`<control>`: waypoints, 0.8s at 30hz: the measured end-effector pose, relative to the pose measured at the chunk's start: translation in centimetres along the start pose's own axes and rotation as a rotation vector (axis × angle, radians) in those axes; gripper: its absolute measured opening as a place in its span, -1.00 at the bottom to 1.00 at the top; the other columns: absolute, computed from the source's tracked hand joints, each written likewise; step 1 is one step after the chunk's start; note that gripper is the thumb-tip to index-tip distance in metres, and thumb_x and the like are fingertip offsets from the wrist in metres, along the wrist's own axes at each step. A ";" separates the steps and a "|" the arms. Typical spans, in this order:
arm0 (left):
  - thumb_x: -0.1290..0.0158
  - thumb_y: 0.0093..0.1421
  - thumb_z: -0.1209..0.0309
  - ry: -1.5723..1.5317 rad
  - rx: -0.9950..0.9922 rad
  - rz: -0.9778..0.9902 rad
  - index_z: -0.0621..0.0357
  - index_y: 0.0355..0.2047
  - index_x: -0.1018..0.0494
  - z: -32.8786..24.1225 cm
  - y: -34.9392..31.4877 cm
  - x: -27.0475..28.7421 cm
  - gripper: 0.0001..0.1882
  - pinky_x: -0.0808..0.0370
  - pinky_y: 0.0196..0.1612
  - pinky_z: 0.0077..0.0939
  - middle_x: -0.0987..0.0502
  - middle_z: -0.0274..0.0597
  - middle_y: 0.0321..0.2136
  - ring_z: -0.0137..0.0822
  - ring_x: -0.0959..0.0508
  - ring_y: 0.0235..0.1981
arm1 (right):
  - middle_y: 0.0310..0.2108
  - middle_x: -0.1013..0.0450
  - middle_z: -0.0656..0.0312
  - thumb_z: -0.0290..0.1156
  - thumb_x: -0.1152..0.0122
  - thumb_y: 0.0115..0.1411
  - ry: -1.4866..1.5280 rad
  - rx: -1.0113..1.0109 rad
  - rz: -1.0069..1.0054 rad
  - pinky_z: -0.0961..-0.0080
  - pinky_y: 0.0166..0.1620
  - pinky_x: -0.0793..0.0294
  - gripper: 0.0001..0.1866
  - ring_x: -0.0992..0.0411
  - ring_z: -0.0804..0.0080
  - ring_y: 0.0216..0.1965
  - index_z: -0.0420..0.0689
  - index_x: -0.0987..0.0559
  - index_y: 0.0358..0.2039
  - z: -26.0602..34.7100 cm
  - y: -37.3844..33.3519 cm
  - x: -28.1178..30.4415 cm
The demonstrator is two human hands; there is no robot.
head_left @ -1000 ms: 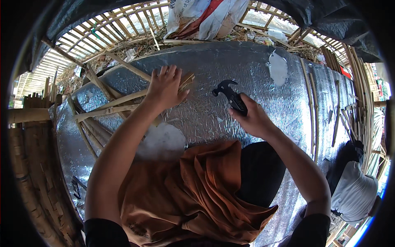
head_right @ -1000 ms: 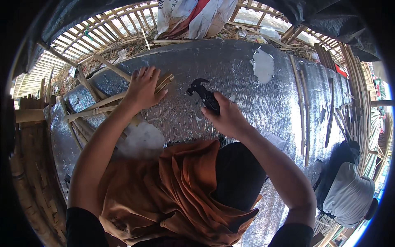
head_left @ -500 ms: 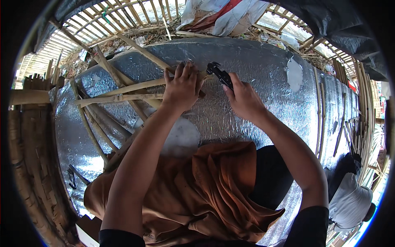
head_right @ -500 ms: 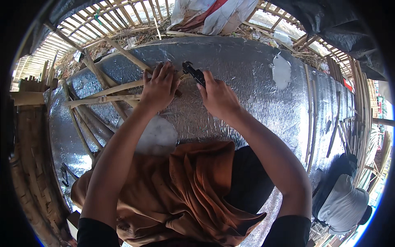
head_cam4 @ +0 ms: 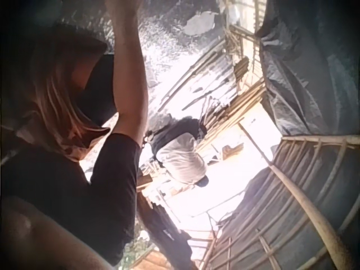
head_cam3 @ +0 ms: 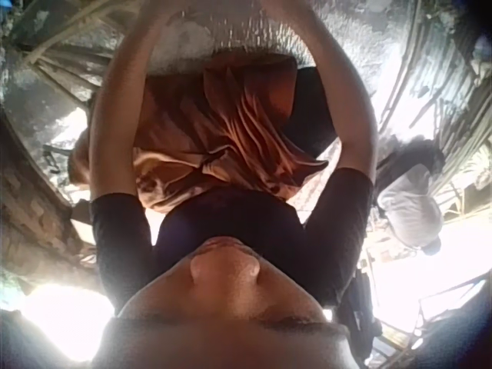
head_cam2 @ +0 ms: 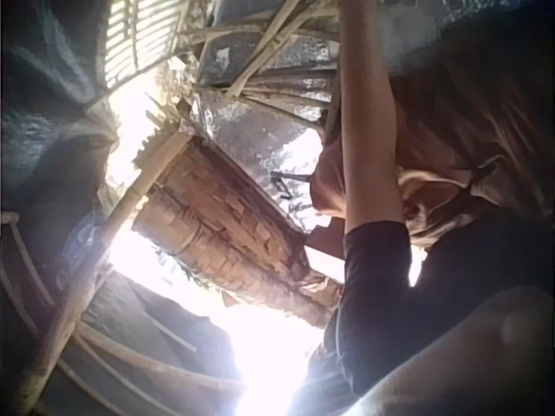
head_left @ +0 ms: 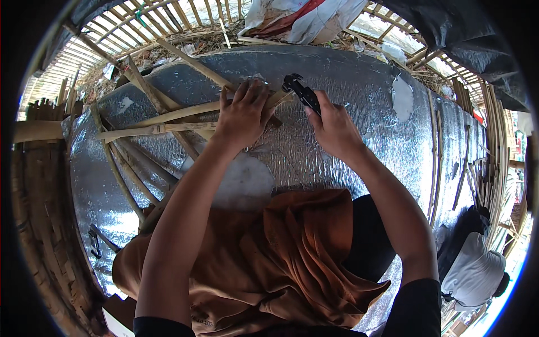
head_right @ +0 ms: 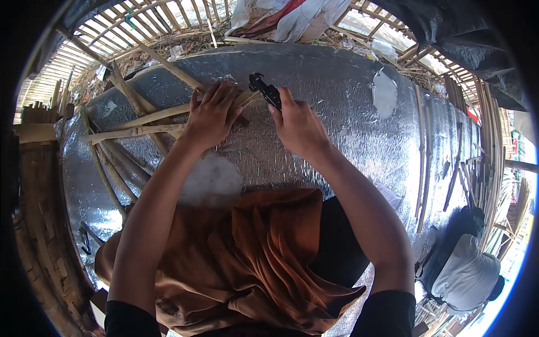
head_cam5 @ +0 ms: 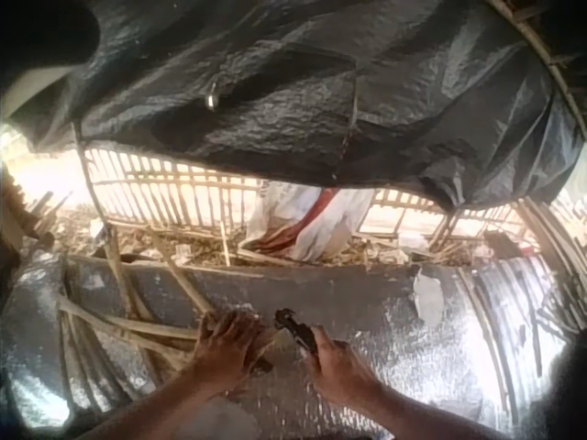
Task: The person assembles a bamboo lattice structure by hand, aligning strips and securing them using a hammer and small nails.
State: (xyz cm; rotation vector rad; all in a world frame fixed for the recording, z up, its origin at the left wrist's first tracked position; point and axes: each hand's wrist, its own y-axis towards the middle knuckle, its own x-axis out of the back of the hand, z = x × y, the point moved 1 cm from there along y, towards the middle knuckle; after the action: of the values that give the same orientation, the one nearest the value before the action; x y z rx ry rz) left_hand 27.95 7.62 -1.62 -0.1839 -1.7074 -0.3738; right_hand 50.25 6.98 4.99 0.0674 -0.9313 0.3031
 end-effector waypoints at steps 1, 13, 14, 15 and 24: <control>0.12 0.42 0.02 0.000 0.002 -0.001 -0.01 0.33 -0.28 -0.1 0.1 0.0 -0.44 -0.10 0.35 0.37 -0.26 -0.10 0.34 -0.05 -0.21 0.40 | -0.54 -0.52 -0.19 -0.34 -0.06 0.39 -0.003 0.022 -0.034 -0.09 -0.40 -0.50 -0.64 -0.55 -0.29 -0.42 -0.23 -0.28 0.09 0.3 -0.1 0.3; 0.18 0.45 0.01 0.014 0.004 -0.020 0.07 0.36 -0.20 -0.8 0.2 -0.3 -0.40 -0.07 0.35 0.41 -0.23 -0.08 0.36 -0.07 -0.19 0.41 | -0.45 -0.53 -0.24 -0.42 -0.05 0.39 -0.066 -0.072 0.019 -0.06 -0.42 -0.51 -0.63 -0.57 -0.29 -0.40 -0.27 -0.25 0.11 0.1 -0.3 0.3; 0.19 0.45 0.00 0.024 0.022 0.007 0.08 0.37 -0.18 -0.4 0.2 -0.4 -0.38 -0.05 0.36 0.41 -0.22 -0.09 0.37 -0.08 -0.18 0.42 | -0.45 -0.53 -0.24 -0.42 -0.05 0.38 -0.009 0.015 -0.104 -0.06 -0.43 -0.51 -0.62 -0.56 -0.31 -0.40 -0.27 -0.24 0.12 1.8 -0.1 1.4; 0.20 0.45 0.00 0.032 0.042 0.043 0.08 0.38 -0.16 -0.4 -0.1 -0.4 -0.37 -0.03 0.36 0.41 -0.21 -0.10 0.38 -0.08 -0.17 0.42 | -0.46 -0.53 -0.24 -0.42 -0.06 0.38 0.053 0.096 -0.220 -0.05 -0.44 -0.50 -0.61 -0.55 -0.32 -0.41 -0.27 -0.23 0.12 3.4 -0.3 2.6; 0.23 0.45 -0.05 0.001 0.041 0.022 0.12 0.40 -0.13 -0.2 -0.7 -0.7 -0.32 0.00 0.37 0.41 -0.18 -0.14 0.40 -0.09 -0.12 0.44 | -0.51 -0.52 -0.26 -0.38 -0.08 0.38 -0.082 0.023 -0.043 -0.02 -0.46 -0.52 -0.66 -0.57 -0.29 -0.41 -0.23 -0.22 0.04 2.6 -0.9 1.3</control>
State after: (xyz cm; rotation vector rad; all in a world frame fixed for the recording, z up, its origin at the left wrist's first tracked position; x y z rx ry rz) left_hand 28.06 6.93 -2.34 -0.1726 -1.7096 -0.3223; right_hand 49.20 5.92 7.66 0.1212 -1.0065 0.2726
